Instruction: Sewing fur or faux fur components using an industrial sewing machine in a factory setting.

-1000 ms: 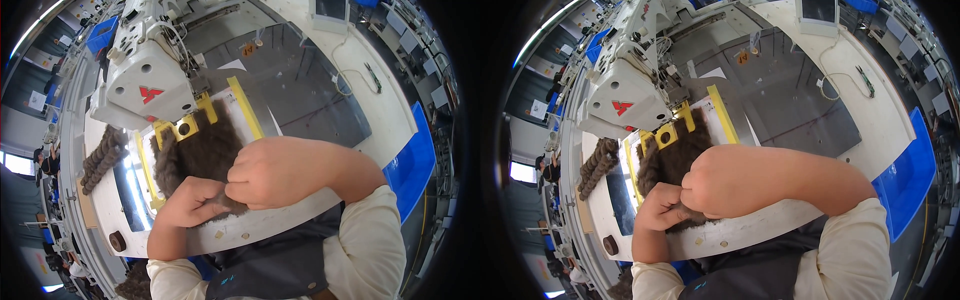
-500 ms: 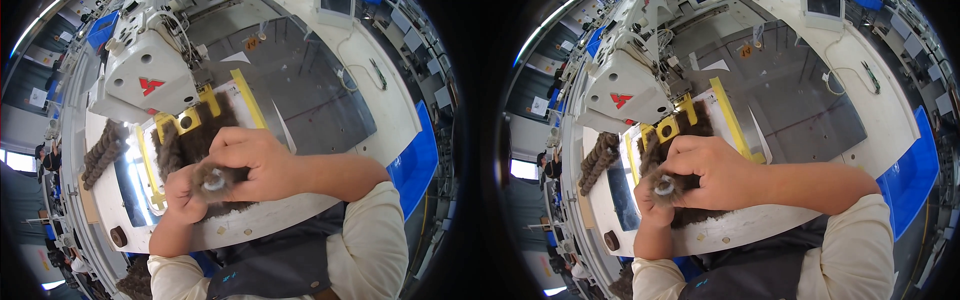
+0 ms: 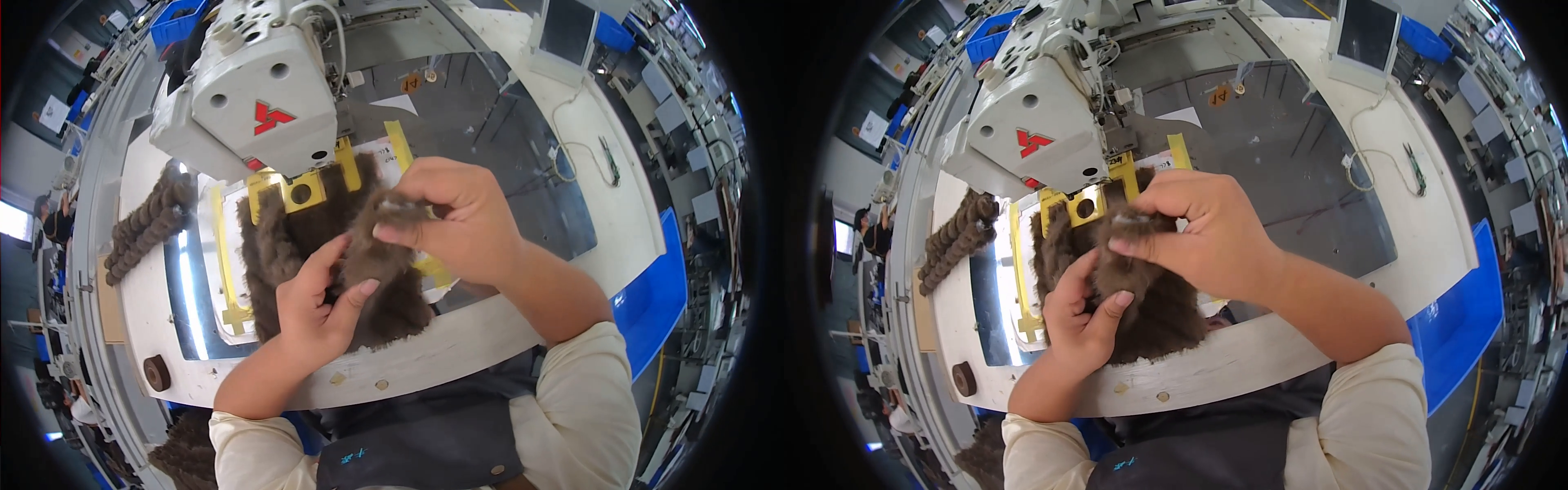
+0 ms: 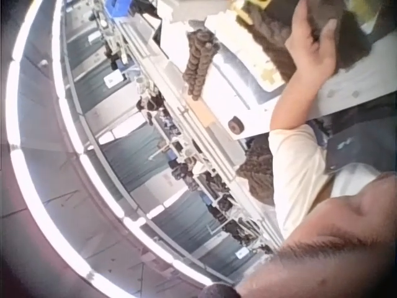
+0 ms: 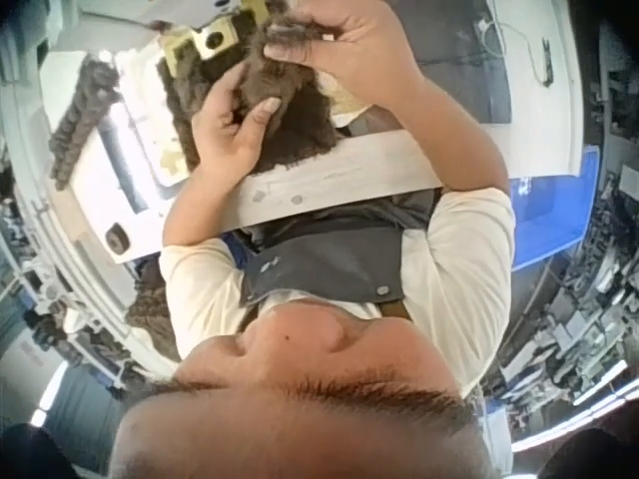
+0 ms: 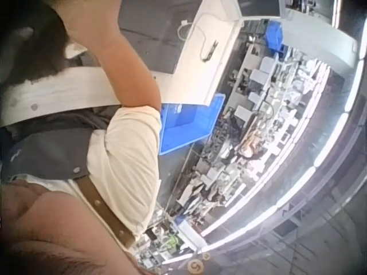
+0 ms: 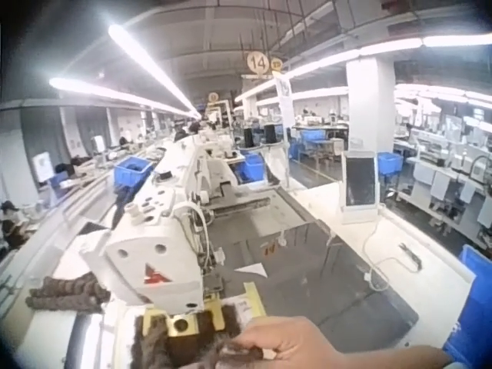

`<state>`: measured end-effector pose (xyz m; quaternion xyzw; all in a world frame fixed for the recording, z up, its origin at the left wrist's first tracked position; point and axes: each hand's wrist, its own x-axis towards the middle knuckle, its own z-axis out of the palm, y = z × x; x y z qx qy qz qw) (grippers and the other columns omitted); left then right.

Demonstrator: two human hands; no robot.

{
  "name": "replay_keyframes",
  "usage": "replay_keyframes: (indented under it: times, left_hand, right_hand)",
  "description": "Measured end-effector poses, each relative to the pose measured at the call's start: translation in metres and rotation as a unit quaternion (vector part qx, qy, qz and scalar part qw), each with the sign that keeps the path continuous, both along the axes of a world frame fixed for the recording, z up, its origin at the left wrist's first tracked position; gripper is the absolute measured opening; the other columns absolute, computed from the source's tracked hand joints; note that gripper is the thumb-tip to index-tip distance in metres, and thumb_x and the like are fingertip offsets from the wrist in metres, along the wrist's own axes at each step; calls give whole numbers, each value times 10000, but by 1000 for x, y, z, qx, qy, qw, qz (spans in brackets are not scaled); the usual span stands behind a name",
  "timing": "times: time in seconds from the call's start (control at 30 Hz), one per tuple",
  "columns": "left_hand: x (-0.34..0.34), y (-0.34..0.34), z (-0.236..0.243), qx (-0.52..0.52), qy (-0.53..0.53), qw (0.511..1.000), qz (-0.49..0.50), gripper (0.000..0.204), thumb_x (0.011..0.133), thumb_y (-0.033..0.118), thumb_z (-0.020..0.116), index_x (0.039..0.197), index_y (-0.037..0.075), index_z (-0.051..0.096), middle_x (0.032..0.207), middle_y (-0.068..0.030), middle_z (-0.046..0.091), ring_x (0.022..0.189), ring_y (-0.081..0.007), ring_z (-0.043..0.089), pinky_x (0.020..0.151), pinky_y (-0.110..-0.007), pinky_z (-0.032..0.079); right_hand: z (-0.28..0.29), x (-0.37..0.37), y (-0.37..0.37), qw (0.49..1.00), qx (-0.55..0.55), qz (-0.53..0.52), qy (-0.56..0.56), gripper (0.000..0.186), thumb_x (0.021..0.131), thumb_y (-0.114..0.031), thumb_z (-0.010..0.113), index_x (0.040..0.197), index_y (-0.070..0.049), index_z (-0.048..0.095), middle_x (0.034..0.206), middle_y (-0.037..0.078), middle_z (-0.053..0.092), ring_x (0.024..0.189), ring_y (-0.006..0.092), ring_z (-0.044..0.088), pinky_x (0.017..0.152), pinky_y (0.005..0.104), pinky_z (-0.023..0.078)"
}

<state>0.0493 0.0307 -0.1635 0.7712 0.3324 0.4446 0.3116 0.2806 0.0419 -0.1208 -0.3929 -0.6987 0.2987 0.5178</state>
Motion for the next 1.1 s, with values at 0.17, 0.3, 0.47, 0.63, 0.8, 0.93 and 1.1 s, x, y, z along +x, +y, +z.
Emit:
replay_keyframes:
  times: [0.17, 0.3, 0.47, 0.63, 0.8, 0.93, 1.1]
  left_hand:
    - [2, 6, 10, -204, 46, 975, -67, 457, 994, 24, 629, 1436, 73, 523, 846, -140, 701, 724, -240, 703, 692, -316, 543]
    - [-11, 28, 16, -192, 206, 951, -131, 403, 951, -43, 546, 1338, 44, 621, 828, -188, 665, 751, -324, 691, 704, -363, 535]
    - [-24, 48, 1, -120, 206, 967, -95, 608, 812, -115, 506, 1395, 35, 597, 885, -239, 675, 815, -415, 675, 775, -470, 543]
    - [-26, 66, -14, 48, 316, 947, -1, 599, 774, -83, 571, 1358, 34, 639, 1241, -161, 678, 994, -352, 682, 873, -437, 545]
    - [-27, 87, -13, 162, 441, 882, -17, 450, 840, 62, 586, 1280, 46, 678, 1312, -94, 681, 1017, -254, 687, 872, -377, 496]
    - [-23, 109, -13, 217, 482, 848, -32, 417, 829, 99, 586, 1228, 42, 692, 1165, -56, 701, 959, -218, 682, 860, -359, 488]
    - [-15, 120, -19, 264, 455, 850, -20, 286, 795, 107, 598, 1051, 68, 720, 1163, -54, 701, 873, -225, 673, 880, -379, 490]
  right_hand:
    - [-18, -3, 36, 963, -271, -9, 7, 196, 865, -139, 825, 915, 34, 748, 708, 66, 632, 684, 98, 541, 645, 301, 456]
    - [-42, -9, 72, 940, -302, 23, -155, 294, 874, -236, 797, 868, 48, 726, 676, 55, 629, 701, 92, 532, 648, 321, 450]
    - [-65, -24, 119, 952, -229, 48, -199, 316, 867, -267, 811, 911, 39, 750, 735, 152, 681, 647, 194, 582, 642, 360, 474]
    - [-85, -36, 139, 970, -146, 23, -192, 345, 812, -319, 846, 914, 2, 769, 789, 166, 722, 716, 311, 685, 671, 401, 518]
    - [-86, -32, 149, 940, -162, -44, -298, 422, 726, -433, 882, 825, -44, 751, 789, 140, 731, 765, 339, 707, 702, 432, 546]
    - [-77, -35, 155, 930, -143, -54, -335, 484, 682, -496, 891, 789, -52, 732, 795, 148, 734, 818, 347, 727, 726, 452, 567]
    - [-71, -32, 158, 920, -193, -70, -333, 427, 669, -446, 882, 789, -62, 738, 843, 162, 746, 877, 370, 731, 765, 474, 580]
